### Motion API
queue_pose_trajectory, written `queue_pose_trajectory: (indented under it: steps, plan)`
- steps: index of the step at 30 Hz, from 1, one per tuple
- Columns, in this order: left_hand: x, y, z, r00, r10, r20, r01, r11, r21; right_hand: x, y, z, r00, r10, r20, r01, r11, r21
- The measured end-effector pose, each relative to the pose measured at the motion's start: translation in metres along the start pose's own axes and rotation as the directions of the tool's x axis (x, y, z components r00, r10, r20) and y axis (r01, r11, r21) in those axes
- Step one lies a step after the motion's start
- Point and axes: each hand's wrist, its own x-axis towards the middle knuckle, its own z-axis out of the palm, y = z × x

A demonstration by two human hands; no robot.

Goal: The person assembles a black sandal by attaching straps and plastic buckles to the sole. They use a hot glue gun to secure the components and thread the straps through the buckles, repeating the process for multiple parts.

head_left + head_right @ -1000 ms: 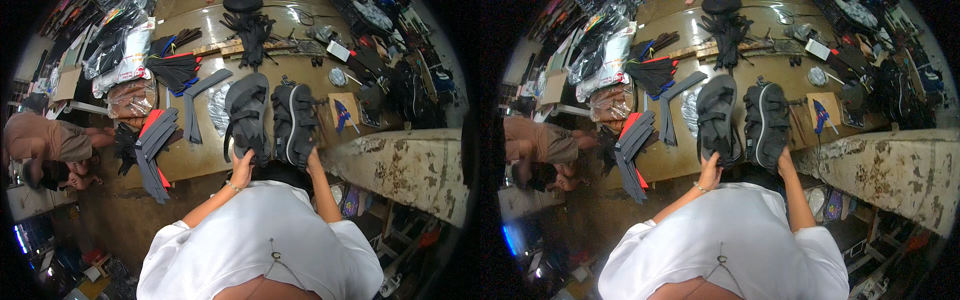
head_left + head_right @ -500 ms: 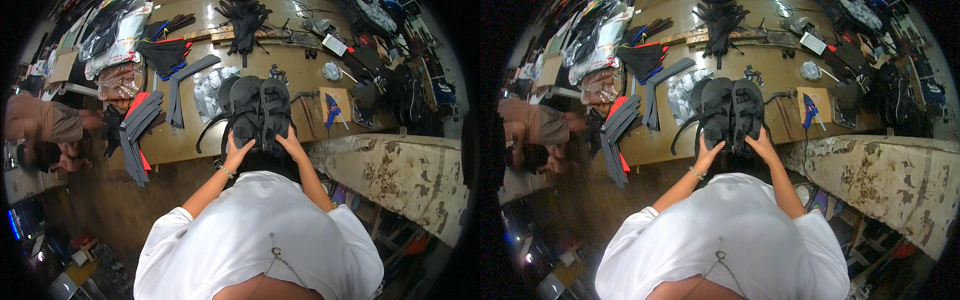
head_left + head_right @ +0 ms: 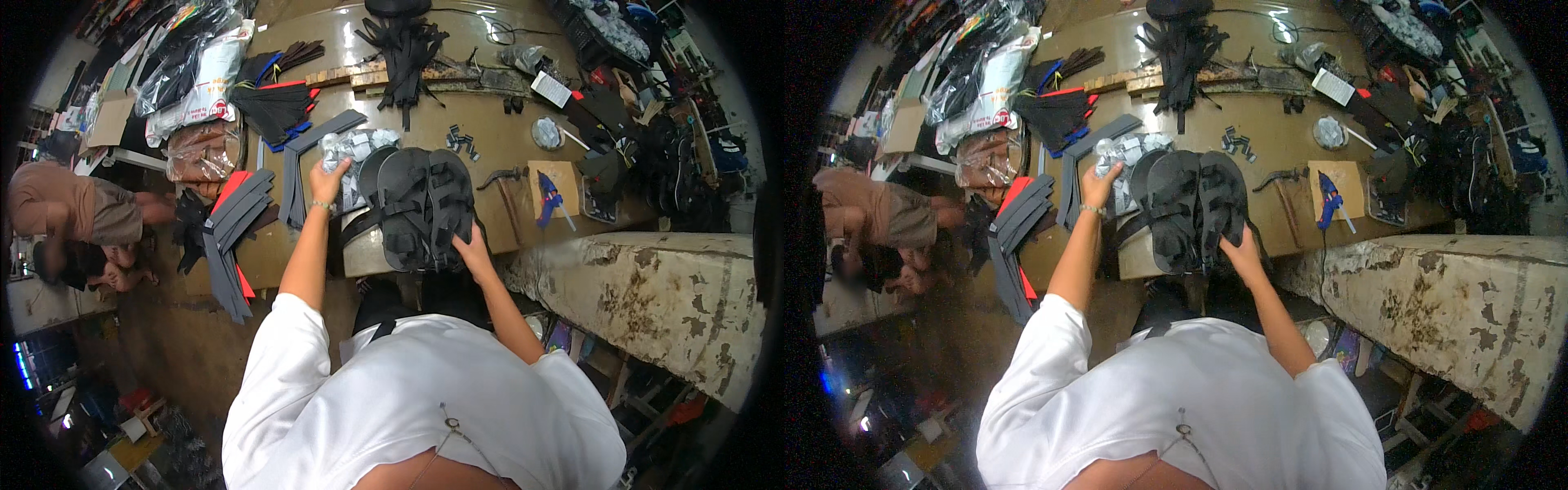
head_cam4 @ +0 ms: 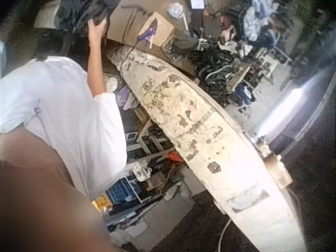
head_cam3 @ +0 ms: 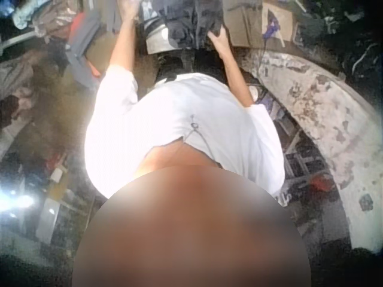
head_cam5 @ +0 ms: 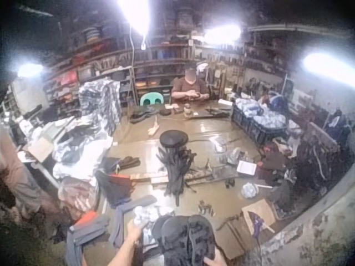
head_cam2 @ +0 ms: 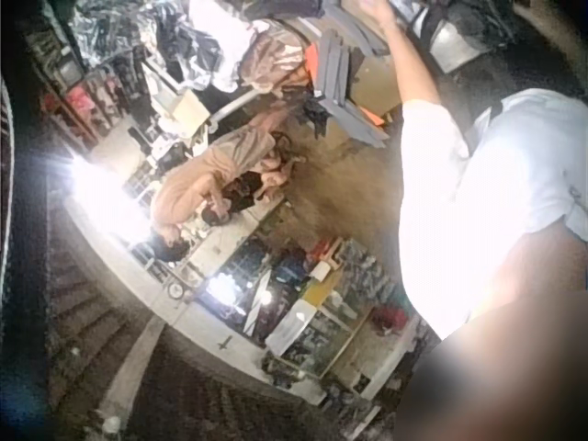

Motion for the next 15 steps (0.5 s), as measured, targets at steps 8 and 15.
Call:
queue_pose_trajectory:
  steps: [8, 15]
  plan:
    - [0.048, 0.075, -0.056, 0.855, 0.334, -0.398, -0.366, 0.930, -0.007, -0.010, -0.002, 0.023, 0.984, -0.138, -0.114, 0.145, 0.988, 0.059]
    - [0.170, 0.076, 0.001, 0.953, -0.072, -0.293, -0.057, 0.911, -0.409, 0.013, -0.004, 0.031, 0.996, -0.034, -0.080, 0.028, 0.997, -0.077]
